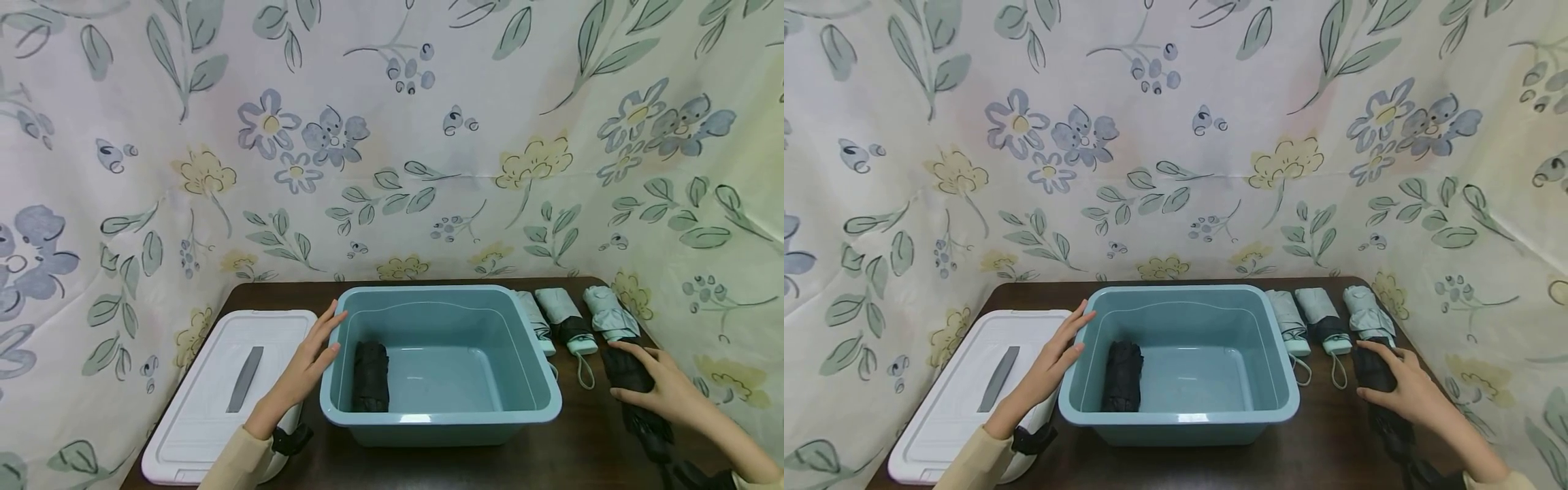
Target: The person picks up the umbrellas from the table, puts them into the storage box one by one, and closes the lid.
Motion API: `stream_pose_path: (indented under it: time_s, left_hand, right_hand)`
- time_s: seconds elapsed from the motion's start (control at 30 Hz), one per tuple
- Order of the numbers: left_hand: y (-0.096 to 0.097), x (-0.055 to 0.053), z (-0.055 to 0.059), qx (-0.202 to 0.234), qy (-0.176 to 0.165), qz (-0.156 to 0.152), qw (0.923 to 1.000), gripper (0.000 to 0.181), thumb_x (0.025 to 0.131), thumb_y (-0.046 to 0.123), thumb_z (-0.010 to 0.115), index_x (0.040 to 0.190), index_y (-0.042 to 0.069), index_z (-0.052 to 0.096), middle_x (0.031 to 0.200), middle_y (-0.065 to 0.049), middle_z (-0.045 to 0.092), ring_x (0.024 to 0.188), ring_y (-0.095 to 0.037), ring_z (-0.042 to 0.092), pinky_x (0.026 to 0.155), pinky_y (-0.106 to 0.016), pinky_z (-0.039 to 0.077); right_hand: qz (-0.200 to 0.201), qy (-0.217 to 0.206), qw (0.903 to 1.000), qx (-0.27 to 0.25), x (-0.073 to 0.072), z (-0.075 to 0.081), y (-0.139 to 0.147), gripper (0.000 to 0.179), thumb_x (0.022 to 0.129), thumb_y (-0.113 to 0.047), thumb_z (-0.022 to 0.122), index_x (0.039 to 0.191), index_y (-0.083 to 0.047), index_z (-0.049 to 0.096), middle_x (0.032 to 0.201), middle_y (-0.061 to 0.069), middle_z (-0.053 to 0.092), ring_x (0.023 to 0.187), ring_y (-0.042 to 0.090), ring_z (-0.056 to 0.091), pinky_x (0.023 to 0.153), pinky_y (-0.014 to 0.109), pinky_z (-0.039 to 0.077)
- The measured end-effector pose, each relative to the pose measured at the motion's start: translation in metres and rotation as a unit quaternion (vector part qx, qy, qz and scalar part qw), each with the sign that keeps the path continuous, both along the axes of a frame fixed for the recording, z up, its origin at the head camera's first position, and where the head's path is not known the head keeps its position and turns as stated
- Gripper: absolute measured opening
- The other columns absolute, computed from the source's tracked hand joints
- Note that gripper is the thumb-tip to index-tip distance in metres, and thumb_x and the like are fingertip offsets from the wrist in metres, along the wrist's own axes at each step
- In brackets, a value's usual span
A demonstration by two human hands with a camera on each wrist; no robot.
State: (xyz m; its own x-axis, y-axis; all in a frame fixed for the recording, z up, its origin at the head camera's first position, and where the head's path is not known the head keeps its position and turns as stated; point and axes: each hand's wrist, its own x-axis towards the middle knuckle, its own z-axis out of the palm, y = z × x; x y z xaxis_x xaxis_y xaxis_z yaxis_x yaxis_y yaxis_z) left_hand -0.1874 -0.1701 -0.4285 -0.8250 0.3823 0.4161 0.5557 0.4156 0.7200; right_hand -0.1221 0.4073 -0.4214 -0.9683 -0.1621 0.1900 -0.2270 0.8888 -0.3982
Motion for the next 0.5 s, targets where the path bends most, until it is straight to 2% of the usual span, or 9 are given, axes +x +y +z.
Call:
stream_pose_path:
  time_s: [0.13,0.17,0.3,0.4,0.5]
  left_hand:
    - [-0.001,0.0,0.001,-0.003,0.001,-0.004,1.0,0.05,0.097,0.014,0.044,0.145,0.016,0.031,0.156,-0.001,0.011,0.14,-0.034,0.016,0.098,-0.07,0.021]
    - [-0.001,0.0,0.002,-0.004,0.001,-0.005,1.0,0.05,0.097,0.014,0.043,0.146,0.016,0.031,0.156,-0.002,0.011,0.14,-0.035,0.016,0.098,-0.07,0.021]
    - [0.0,0.001,0.002,-0.005,0.001,-0.007,1.0,0.05,0.097,0.013,0.043,0.146,0.016,0.031,0.156,-0.005,0.011,0.14,-0.035,0.015,0.098,-0.069,0.022]
    - [0.0,0.001,0.001,-0.002,0.004,-0.007,1.0,0.05,0.097,0.013,0.043,0.146,0.017,0.031,0.156,-0.005,0.011,0.14,-0.035,0.016,0.098,-0.069,0.022]
    - [0.0,0.001,-0.001,-0.001,0.008,-0.005,1.0,0.05,0.097,0.013,0.044,0.145,0.019,0.031,0.156,-0.003,0.012,0.14,-0.034,0.017,0.099,-0.068,0.023]
  right_hand:
    - [0.018,0.019,0.9996,-0.012,-0.006,0.008,-0.006,0.08,0.07,-0.022,0.08,0.137,-0.009,0.039,0.113,0.033,0.046,0.095,0.047,0.046,0.06,0.054,0.04]
    - [0.02,0.013,0.9996,-0.013,-0.007,0.01,-0.008,0.081,0.07,-0.022,0.08,0.138,-0.01,0.038,0.113,0.033,0.047,0.096,0.047,0.046,0.061,0.054,0.041]
    - [0.018,-0.024,0.9993,-0.022,-0.01,0.017,-0.012,0.081,0.075,-0.025,0.077,0.141,-0.01,0.033,0.104,0.028,0.048,0.087,0.036,0.047,0.057,0.038,0.041]
    - [0.024,-0.036,0.9986,-0.032,-0.012,0.023,-0.015,0.08,0.077,-0.025,0.075,0.141,-0.009,0.032,0.102,0.023,0.048,0.084,0.028,0.045,0.056,0.032,0.039]
    - [0.037,-0.035,0.9981,-0.035,-0.015,0.028,-0.016,0.079,0.078,-0.025,0.074,0.142,-0.007,0.031,0.112,0.025,0.047,0.093,0.034,0.044,0.062,0.043,0.042]
